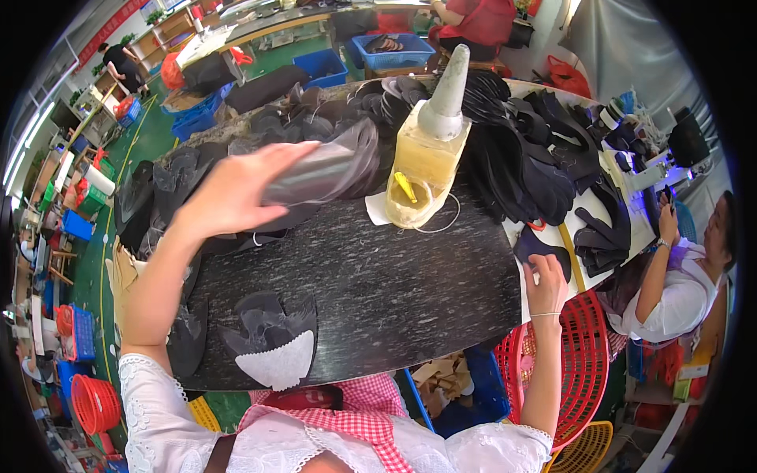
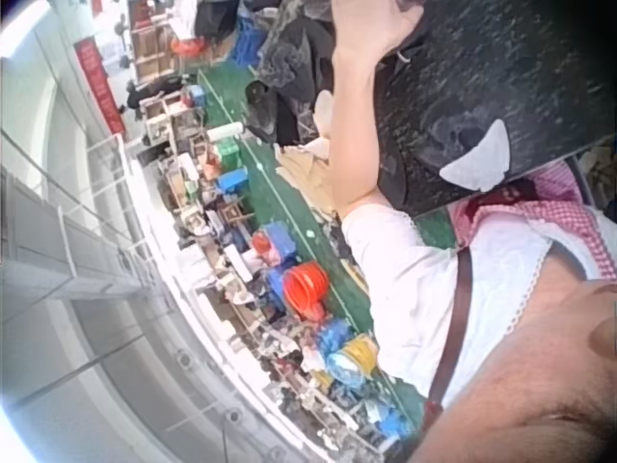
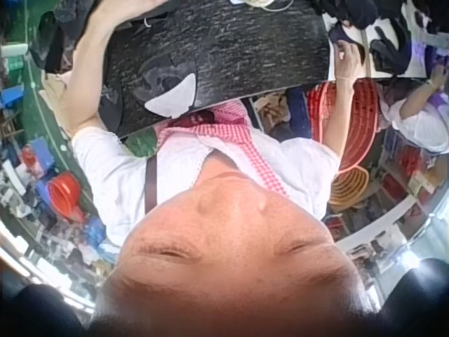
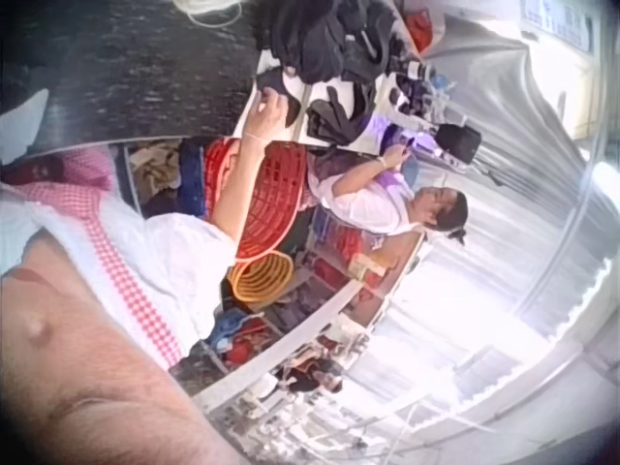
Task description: The person removes shoe upper pieces and lining materials from plastic bags onto a workbench. They then assemble the shoe uppers by applying lining pieces and padding onto the upper panels by hand and pressing them firmly.
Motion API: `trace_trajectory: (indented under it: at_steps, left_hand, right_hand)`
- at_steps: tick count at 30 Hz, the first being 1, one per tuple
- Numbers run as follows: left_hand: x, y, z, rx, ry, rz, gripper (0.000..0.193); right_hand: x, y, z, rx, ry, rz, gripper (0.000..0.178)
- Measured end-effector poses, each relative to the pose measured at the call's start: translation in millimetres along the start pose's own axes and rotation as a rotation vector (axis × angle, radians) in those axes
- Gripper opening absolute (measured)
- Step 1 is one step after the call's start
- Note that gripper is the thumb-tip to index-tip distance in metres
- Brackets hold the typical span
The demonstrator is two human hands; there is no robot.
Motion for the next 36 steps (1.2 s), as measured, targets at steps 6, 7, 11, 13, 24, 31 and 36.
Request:
trace_trajectory:
  at_steps: [6, 7, 11, 13, 24, 31, 36]
  left_hand:
    - [23, 10, -114, 0.173, -0.081, -0.071, 0.115]
    - [21, 13, -103, 0.099, -0.107, -0.084, 0.114]
    - [39, 28, -77, -0.069, -0.025, 0.018, 0.102]
    - [43, 36, -70, -0.108, 0.022, 0.049, 0.098]
    - [19, 86, -81, -0.405, 0.746, 0.388, 0.019]
    - [-22, 96, -54, -0.639, 0.597, 0.116, 0.033]
    - [-62, 117, -38, -0.598, 1.077, 0.094, 0.047]
  right_hand:
    - [131, 11, -22, 0.067, -0.097, 0.467, 0.026]
    - [164, 18, -38, 0.161, -0.18, 0.567, 0.025]
    - [281, 28, -107, 0.294, -0.339, 0.92, 0.023]
    - [318, 14, -142, 0.234, -0.245, 0.959, 0.016]
    - [294, -47, -198, 0.551, -0.62, 0.45, 0.022]
    - [263, -60, -147, 0.169, -0.919, 0.21, 0.012]
    - [315, 36, -114, 0.594, -1.256, 0.05, 0.012]
Point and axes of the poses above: each hand's wrist, its own y-axis away from the middle knuckle, its own z-axis out of the back of the hand, x = y × z, the point moved 10 cm from there along -y, towards the middle knuckle, and after that the axes turned 11 degrees about -y, right-handed, at the moved point
